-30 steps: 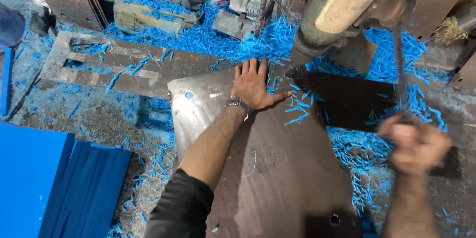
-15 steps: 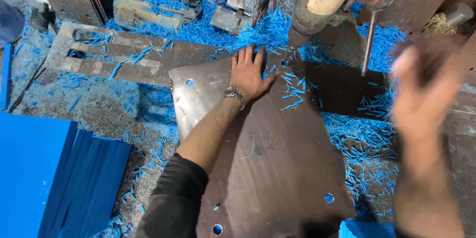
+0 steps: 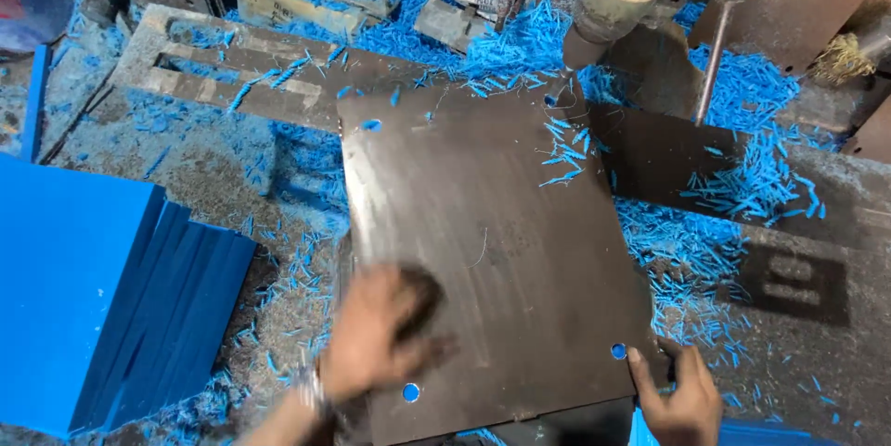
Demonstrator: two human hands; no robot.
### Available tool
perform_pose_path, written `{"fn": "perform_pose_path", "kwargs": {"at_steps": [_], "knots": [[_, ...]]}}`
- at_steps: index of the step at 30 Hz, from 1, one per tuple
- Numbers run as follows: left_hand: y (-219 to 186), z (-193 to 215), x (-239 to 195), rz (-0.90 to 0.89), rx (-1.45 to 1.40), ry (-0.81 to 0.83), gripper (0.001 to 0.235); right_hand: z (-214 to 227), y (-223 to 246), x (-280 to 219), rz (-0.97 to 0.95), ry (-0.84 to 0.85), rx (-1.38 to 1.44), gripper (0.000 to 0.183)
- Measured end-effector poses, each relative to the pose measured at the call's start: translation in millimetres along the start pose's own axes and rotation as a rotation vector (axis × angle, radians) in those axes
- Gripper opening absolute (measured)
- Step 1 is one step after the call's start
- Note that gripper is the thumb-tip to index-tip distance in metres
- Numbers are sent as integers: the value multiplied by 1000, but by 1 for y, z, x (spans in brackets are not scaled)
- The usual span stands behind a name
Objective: The person holds a square metal plate on their lap under a drill press and drills holes through it, repositioning the plate between holes and brushing away blue plastic shavings. At the end they set the drilled plate aside and place a blue plastic sheet on the work area.
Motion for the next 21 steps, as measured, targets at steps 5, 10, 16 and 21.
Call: {"fn": "perform_pose_path", "kwargs": {"at_steps": [5, 10, 16, 21], "knots": [[-19, -77, -138, -228, 129, 245, 49, 9, 27, 29, -124, 151, -276, 49], [-25, -48, -141, -143, 204, 108, 51, 0, 17, 31, 15, 134, -478, 50], [2, -20, -167, -127, 333, -44, 50, -8, 24, 16, -20, 232, -570, 66], [36, 4, -182, -144, 452, -56, 56, -19, 58, -18, -193, 354, -417, 66]]}}
Point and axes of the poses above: each hand's wrist, its own x-axis towards the middle knuckle, its own z-axis out of the back of the hand, y = z × x, the point moved 5 cm from there along x, towards the middle knuckle, and after that the axes turned 10 degrees about z, right-handed, at the moved point
